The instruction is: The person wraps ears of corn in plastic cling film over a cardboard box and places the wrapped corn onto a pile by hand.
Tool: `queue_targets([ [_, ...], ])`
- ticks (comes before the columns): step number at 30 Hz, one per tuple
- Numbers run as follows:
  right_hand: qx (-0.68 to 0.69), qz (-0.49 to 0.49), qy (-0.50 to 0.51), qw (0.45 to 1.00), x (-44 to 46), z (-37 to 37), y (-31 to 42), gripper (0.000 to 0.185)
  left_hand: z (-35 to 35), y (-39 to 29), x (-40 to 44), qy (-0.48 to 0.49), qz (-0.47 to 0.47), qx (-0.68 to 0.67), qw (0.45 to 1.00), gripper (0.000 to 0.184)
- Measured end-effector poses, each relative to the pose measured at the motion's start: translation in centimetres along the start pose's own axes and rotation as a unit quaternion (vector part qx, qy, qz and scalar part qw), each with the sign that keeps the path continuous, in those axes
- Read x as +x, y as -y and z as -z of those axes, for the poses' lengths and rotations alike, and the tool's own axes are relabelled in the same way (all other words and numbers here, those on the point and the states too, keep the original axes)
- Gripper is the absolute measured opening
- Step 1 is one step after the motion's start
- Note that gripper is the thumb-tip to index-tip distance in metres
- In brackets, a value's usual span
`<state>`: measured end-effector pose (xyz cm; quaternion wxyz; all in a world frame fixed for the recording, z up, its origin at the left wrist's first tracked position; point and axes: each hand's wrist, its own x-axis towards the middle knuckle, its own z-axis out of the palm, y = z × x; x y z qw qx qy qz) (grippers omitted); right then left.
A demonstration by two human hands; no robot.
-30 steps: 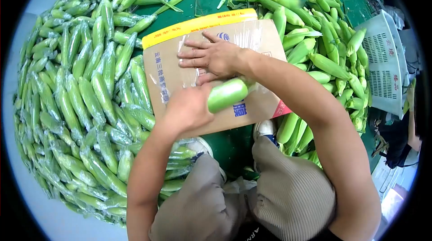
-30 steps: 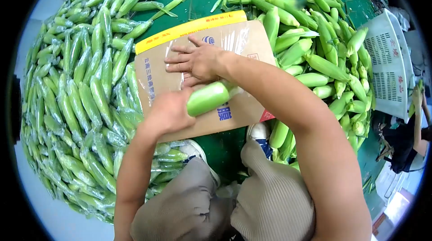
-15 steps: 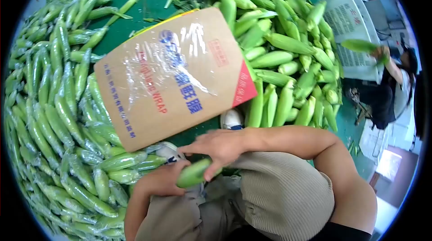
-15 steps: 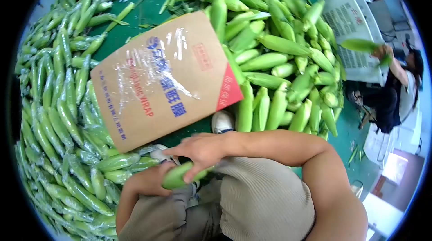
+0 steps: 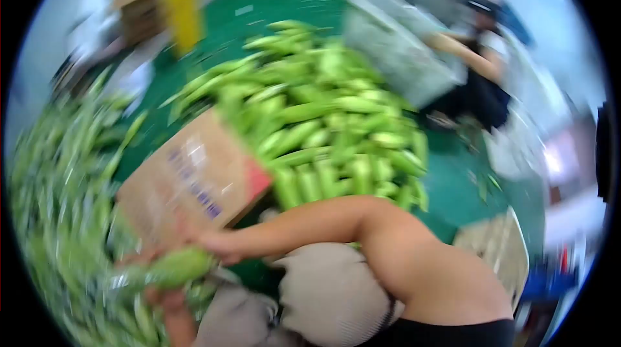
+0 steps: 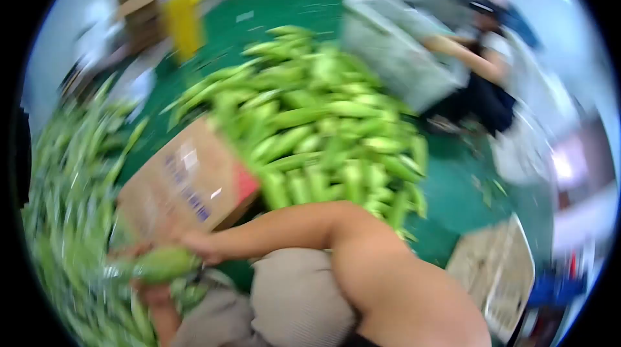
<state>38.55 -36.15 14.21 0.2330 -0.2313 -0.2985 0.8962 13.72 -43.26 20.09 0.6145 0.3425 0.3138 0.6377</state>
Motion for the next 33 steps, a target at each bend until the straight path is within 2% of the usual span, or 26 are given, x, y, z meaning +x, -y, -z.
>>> queue_targets([
  [1,0.013,-0.005,-0.024,1.0,0.9,-0.9,0.5,0.065,-1.7,0.7,0.3,-0.005,-0.017,0.119,0.993,0.062],
  [3,0.023,-0.011,-0.054,0.998,3.9,-3.3,0.3,0.058,-3.0,1.0,0.7,0.041,-0.114,0.343,0.932,0.066],
  [5,0.032,0.014,-0.087,0.996,5.2,-6.0,-0.7,0.052,-2.7,0.2,-0.3,0.074,-0.209,0.435,0.873,0.071],
  [6,0.038,0.036,-0.102,0.993,5.1,-6.4,-0.9,0.05,-2.1,-0.4,-1.2,0.041,-0.209,0.446,0.87,0.073],
  [7,0.039,0.049,-0.114,0.992,4.6,-6.0,-0.7,0.048,-1.1,-1.7,-3.2,-0.05,-0.173,0.443,0.878,0.075],
  [8,0.044,0.082,-0.221,0.971,4.8,-6.0,0.0,0.043,0.3,-3.2,-5.8,-0.168,-0.12,0.446,0.871,0.073],
  [9,-0.009,0.075,-0.196,0.978,4.2,-3.5,0.7,0.042,1.9,-4.7,-8.3,-0.279,-0.063,0.429,0.857,0.07],
  [10,-0.059,0.077,-0.181,0.979,3.2,-0.5,1.3,0.041,4.3,-8.2,-11.8,-0.397,-0.014,0.474,0.786,0.07],
  [11,-0.091,0.102,-0.223,0.965,1.7,1.6,2.7,0.033,5.2,-11.5,-13.8,-0.521,-0.014,0.48,0.705,0.071],
  [13,-0.172,0.163,-0.286,0.928,0.4,6.0,4.2,0.023,11.5,-18.4,-20.5,-0.604,-0.047,0.558,0.567,0.071],
  [15,-0.284,0.201,-0.368,0.862,-2.6,9.0,5.9,0.023,18.1,-24.3,-27.4,-0.613,0.02,0.627,0.48,0.072],
  [16,-0.348,0.193,-0.429,0.811,-4.4,10.6,7.8,0.025,21.6,-26.3,-30.6,-0.597,0.08,0.639,0.477,0.073],
  [17,-0.463,0.258,-0.449,0.719,-6.3,15.6,8.7,0.027,23.9,-27.5,-33.1,-0.567,0.138,0.65,0.486,0.073],
  [18,-0.448,0.304,-0.481,0.69,-8.2,17.6,9.7,0.03,25.5,-28.1,-34.0,-0.525,0.162,0.68,0.486,0.073],
  [19,-0.513,0.263,-0.546,0.608,-10.4,17.5,11.0,0.036,24.0,-27.7,-31.7,-0.471,0.079,0.755,0.449,0.062],
  [20,-0.58,0.206,-0.59,0.523,-13.0,20.3,11.3,0.044,23.4,-27.4,-29.5,-0.36,-0.029,0.868,0.341,0.055],
  [21,-0.667,0.147,-0.604,0.412,-15.6,23.0,10.7,0.05,20.1,-25.4,-24.9,-0.309,-0.082,0.878,0.356,0.05],
  [22,-0.719,-0.004,-0.592,0.365,-17.9,24.4,10.0,0.06,16.4,-22.4,-21.1,-0.278,-0.136,0.88,0.36,0.046],
  [23,-0.707,-0.124,-0.557,0.419,-19.4,25.0,9.1,0.068,15.1,-18.6,-17.7,-0.258,-0.166,0.839,0.449,0.043],
  [24,-0.705,-0.255,-0.494,0.44,-19.6,23.8,8.7,0.074,13.7,-14.4,-13.7,-0.237,-0.193,0.793,0.527,0.039],
  [25,-0.741,-0.256,-0.453,0.424,-18.9,22.1,7.9,0.077,11.5,-10.8,-9.0,-0.16,-0.179,0.742,0.625,0.036],
  [26,-0.774,-0.26,-0.406,0.411,-18.5,21.5,7.3,0.079,8.9,-8.4,-4.5,-0.075,-0.139,0.75,0.643,0.04],
  [27,-0.767,-0.261,-0.41,0.42,-17.7,21.7,7.1,0.08,7.8,-5.7,-1.2,-0.026,-0.105,0.739,0.665,0.046],
  [30,-0.746,-0.274,-0.4,0.456,-15.5,23.3,7.4,0.081,5.2,0.3,6.2,0.036,-0.059,0.681,0.729,0.052],
  [32,-0.736,-0.295,-0.358,0.492,-15.6,24.4,8.8,0.08,5.8,3.1,8.6,0.068,-0.084,0.705,0.701,0.056],
  [33,-0.737,-0.302,-0.331,0.506,-15.9,25.0,9.0,0.08,6.8,4.8,8.9,0.087,-0.081,0.746,0.655,0.057],
])
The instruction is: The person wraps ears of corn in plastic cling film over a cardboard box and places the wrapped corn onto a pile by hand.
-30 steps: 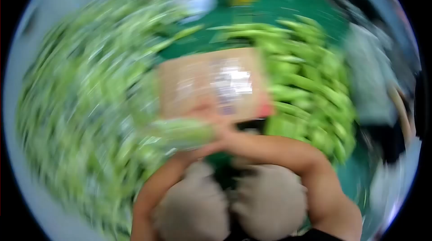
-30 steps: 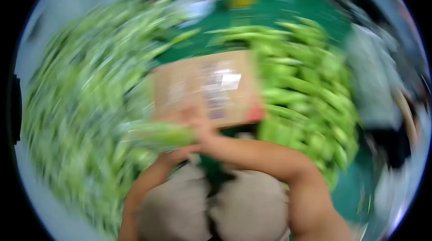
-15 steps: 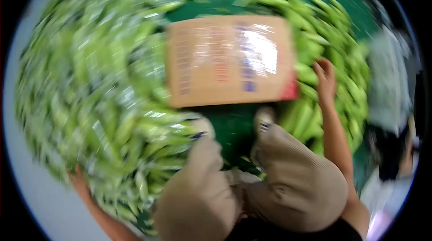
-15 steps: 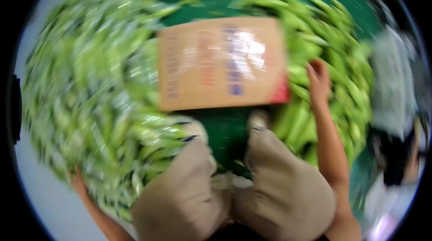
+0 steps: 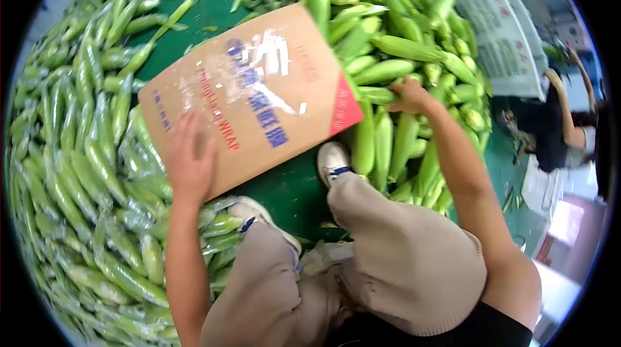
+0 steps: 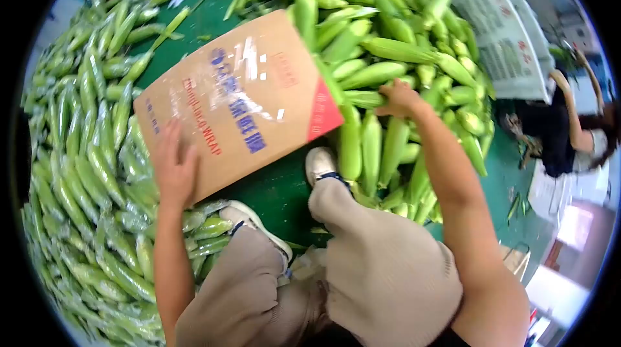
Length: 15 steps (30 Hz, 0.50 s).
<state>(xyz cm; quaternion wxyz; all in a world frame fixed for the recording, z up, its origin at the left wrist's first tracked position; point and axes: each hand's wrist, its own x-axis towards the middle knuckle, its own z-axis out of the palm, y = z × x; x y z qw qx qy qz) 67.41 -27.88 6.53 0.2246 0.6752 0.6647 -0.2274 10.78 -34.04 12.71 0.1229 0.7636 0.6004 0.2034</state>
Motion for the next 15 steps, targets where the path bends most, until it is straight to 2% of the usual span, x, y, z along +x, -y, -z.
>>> queue_targets([
  [2,-0.024,0.096,-0.013,0.995,-0.4,-0.2,-0.9,0.085,-1.1,0.7,-0.9,0.029,-0.008,0.118,0.993,0.058],
  [3,-0.054,0.115,-0.026,0.992,-2.0,0.7,0.4,0.078,-1.2,0.4,-1.2,0.045,-0.015,0.166,0.985,0.058],
  [5,-0.028,0.169,-0.117,0.978,-3.2,-0.8,-1.4,0.072,-0.6,0.2,-1.4,0.057,-0.004,0.14,0.988,0.059],
  [6,0.118,0.13,-0.143,0.974,-3.4,-2.2,-3.1,0.07,-0.4,0.0,-1.5,0.06,-0.001,0.123,0.991,0.059],
  [7,0.262,0.085,-0.168,0.947,-2.8,-3.0,-3.9,0.067,-0.4,0.0,-1.7,0.063,0.002,0.125,0.99,0.059],
  [8,0.409,0.075,-0.21,0.885,-2.6,-1.4,-2.8,0.068,-0.4,0.1,-1.6,0.065,0.0,0.127,0.99,0.059],
  [9,0.545,0.058,-0.246,0.799,-3.3,1.0,-1.7,0.069,-0.4,0.2,-1.6,0.069,-0.006,0.126,0.99,0.059],
  [11,0.59,0.158,-0.294,0.735,-2.9,5.9,0.7,0.069,-0.4,0.0,-1.7,0.059,-0.004,0.123,0.991,0.057],
  [13,0.483,0.328,-0.212,0.784,-4.5,13.7,11.1,0.07,-0.3,-0.2,-1.8,0.051,-0.005,0.138,0.989,0.055],
  [14,0.342,0.408,-0.229,0.815,-4.1,16.6,16.5,0.074,-0.2,-0.4,-1.8,0.05,-0.004,0.138,0.989,0.055],
  [15,0.145,0.439,-0.28,0.842,-4.4,19.0,22.2,0.075,-0.1,-0.5,-1.8,0.049,-0.005,0.138,0.989,0.055],
])
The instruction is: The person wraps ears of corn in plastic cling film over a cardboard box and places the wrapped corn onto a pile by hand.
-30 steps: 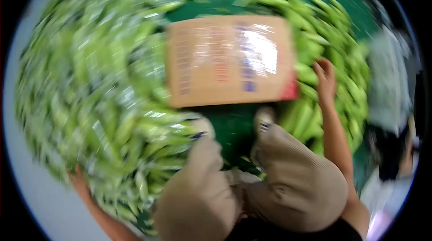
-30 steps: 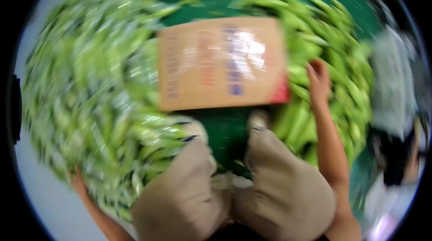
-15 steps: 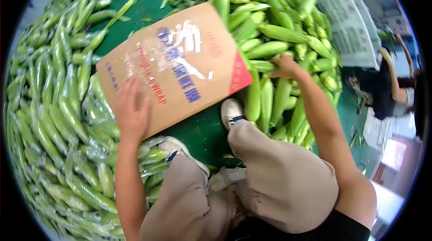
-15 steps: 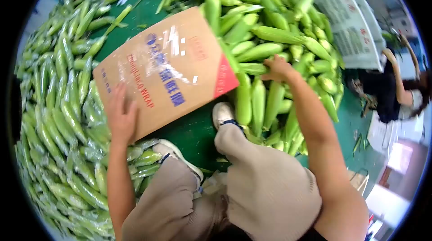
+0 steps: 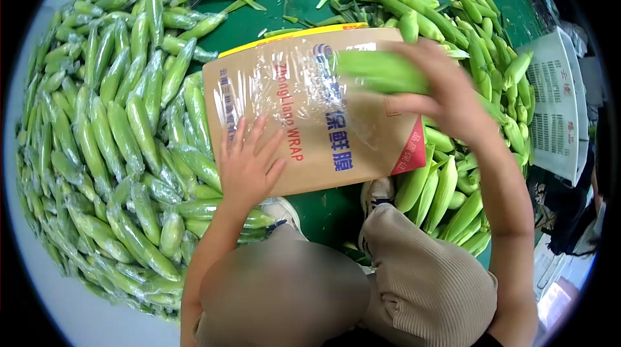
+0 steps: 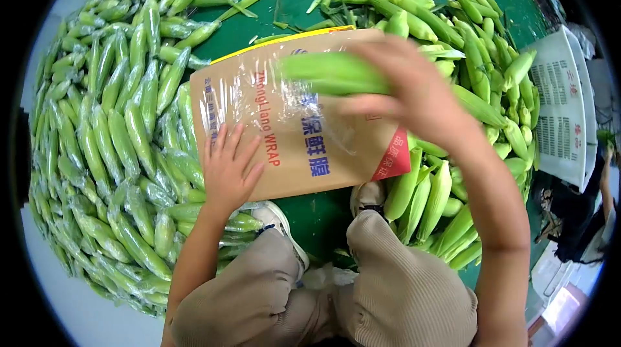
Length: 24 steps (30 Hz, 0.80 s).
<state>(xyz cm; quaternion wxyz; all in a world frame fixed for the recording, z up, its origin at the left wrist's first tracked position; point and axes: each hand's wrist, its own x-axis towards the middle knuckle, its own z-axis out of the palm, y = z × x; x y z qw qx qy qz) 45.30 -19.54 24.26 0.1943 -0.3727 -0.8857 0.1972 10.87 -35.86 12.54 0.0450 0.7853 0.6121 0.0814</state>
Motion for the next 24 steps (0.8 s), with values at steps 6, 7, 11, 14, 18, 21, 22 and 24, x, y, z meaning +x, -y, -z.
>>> queue_targets([
  [6,-0.155,0.155,0.02,0.975,11.3,-17.4,4.0,0.063,-0.8,2.5,0.0,-0.221,-0.02,-0.07,0.973,0.069],
  [7,-0.142,0.134,0.023,0.981,11.6,-18.2,4.0,0.062,-0.2,2.7,1.6,-0.282,-0.031,-0.103,0.953,0.073],
  [11,-0.105,0.174,-0.009,0.979,11.4,-17.7,2.2,0.059,1.4,1.5,10.4,-0.193,-0.013,-0.181,0.964,0.083],
  [14,0.023,0.144,-0.01,0.989,6.7,-10.7,-1.3,0.06,0.8,2.3,12.0,-0.086,-0.052,-0.117,0.988,0.084],
  [18,0.062,0.017,0.129,0.989,-2.2,-4.8,-4.0,0.063,0.0,1.7,12.1,-0.072,-0.024,-0.065,0.995,0.076],
  [21,-0.003,0.068,0.08,0.994,-4.7,-9.9,-3.8,0.045,0.3,1.5,12.9,-0.065,-0.013,-0.063,0.996,0.068],
  [22,-0.015,0.083,0.044,0.995,-4.4,-11.0,-3.6,0.037,0.5,1.6,13.2,-0.062,-0.017,-0.068,0.996,0.069],
  [24,0.024,0.094,0.006,0.995,-4.4,-11.1,-4.0,0.027,0.8,1.8,13.2,-0.049,-0.023,-0.083,0.995,0.069],
])
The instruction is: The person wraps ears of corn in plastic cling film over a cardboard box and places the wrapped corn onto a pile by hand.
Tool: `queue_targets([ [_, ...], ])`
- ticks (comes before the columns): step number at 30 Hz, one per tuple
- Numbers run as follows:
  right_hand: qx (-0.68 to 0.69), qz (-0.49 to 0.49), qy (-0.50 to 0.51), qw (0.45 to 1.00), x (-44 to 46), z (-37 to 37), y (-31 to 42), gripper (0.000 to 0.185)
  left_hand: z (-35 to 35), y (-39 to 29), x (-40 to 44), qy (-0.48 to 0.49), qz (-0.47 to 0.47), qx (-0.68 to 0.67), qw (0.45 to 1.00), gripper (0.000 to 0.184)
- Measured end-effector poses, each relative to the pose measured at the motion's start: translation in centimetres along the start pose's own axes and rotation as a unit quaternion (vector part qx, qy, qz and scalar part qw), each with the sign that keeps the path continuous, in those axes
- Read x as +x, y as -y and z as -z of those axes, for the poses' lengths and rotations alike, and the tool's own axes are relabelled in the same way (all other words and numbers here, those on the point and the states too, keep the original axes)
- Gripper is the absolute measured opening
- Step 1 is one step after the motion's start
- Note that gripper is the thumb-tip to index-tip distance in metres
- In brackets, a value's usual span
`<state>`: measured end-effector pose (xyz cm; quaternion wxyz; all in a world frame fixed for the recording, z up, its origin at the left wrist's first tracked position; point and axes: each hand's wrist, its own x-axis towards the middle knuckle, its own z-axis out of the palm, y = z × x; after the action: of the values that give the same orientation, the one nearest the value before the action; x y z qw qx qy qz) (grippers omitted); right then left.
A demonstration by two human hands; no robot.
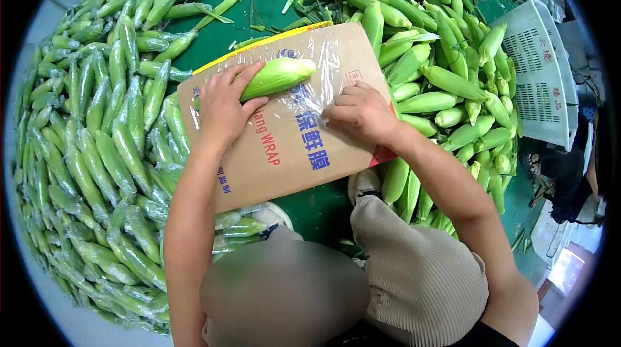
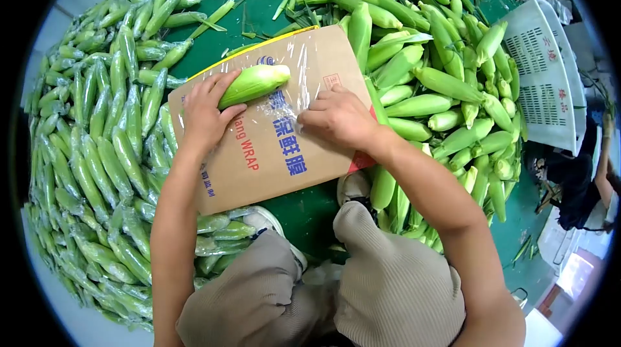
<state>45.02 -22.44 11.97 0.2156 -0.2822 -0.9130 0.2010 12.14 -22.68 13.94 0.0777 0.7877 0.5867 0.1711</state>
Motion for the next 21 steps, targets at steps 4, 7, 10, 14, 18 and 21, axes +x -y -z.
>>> queue_targets([
  [4,0.236,-0.234,-0.249,0.91,1.9,-0.4,1.3,0.017,0.8,0.1,0.0,0.052,0.015,0.0,0.999,0.072],
  [7,0.154,-0.21,-0.19,0.947,7.9,-1.0,1.7,0.025,0.9,-0.4,-0.3,0.055,0.003,-0.003,0.998,0.075],
  [10,-0.012,-0.07,-0.097,0.993,11.1,-1.6,0.0,0.048,-0.1,0.7,-0.3,0.011,-0.026,-0.022,0.999,0.078],
  [14,-0.088,-0.041,0.022,0.995,12.9,-3.0,0.8,0.065,-0.3,4.0,-4.1,-0.088,0.055,-0.255,0.961,0.071],
  [18,-0.081,-0.04,-0.008,0.996,12.0,-2.9,0.8,0.065,0.6,2.9,-10.0,-0.093,0.15,0.03,0.984,0.041],
  [21,-0.108,-0.078,-0.019,0.991,10.7,-2.2,1.3,0.065,0.3,3.8,-10.5,-0.084,0.221,0.034,0.971,0.026],
])
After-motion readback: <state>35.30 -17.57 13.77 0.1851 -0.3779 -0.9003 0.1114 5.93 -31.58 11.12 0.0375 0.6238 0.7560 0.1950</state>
